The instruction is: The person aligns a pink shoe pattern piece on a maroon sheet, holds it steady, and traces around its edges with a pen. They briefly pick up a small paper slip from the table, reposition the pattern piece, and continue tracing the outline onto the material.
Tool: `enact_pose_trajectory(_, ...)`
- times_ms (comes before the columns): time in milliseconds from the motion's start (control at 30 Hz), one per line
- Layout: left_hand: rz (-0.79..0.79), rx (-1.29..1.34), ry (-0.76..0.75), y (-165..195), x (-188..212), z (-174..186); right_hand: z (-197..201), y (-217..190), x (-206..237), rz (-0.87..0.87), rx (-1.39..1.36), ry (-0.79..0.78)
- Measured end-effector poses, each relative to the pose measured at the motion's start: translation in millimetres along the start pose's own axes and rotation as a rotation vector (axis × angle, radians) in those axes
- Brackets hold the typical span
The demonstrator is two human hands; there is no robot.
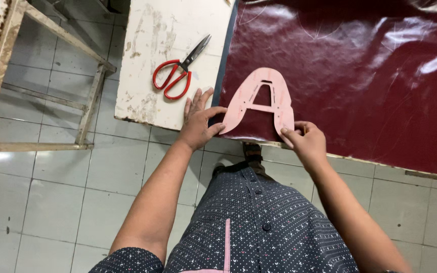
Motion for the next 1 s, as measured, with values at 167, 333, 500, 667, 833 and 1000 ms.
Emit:
enact_pose_trajectory(167, -0.025, 0.019, 0.021, -5.7, -0.1, -1.5, 43.4, -55.7, 20.8, 0.267, -0.273, 0.021)
enact_pose_trajectory(333, -0.015, 0.044, 0.025, -11.6, -0.2, -5.3, 65.8, -107.2, 63.4, 0.471, 0.060, 0.170)
enact_pose_trajectory(500, -0.027, 0.045, 0.055, -12.1, -0.8, -6.4, 0.0, -93.6, 41.9, 0.289, 0.003, -0.257)
enact_pose_trajectory(667, -0.046, 0.016, 0.055, -10.2, -0.1, -2.4, 22.4, -44.9, -9.4, 0.553, 0.648, 0.237)
enact_pose_trajectory(833, -0.035, -0.040, 0.016, -4.0, -1.0, 0.9, 20.6, -3.3, -15.7, 0.405, 0.662, 0.160)
enact_pose_trajectory(1000, 0.016, -0.030, -0.032, -5.7, 0.4, -1.6, -0.3, 8.4, 1.8, 0.436, 0.598, 0.094)
Point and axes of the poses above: each hand's wrist, its own x-axis away from the middle knuckle, its own z-axis out of the back of the hand, y = z × x, the point moved 1 cm from there along -x, towards the middle knuckle, and after that the axes turned 2 degrees about -y, right-handed, at the moved point
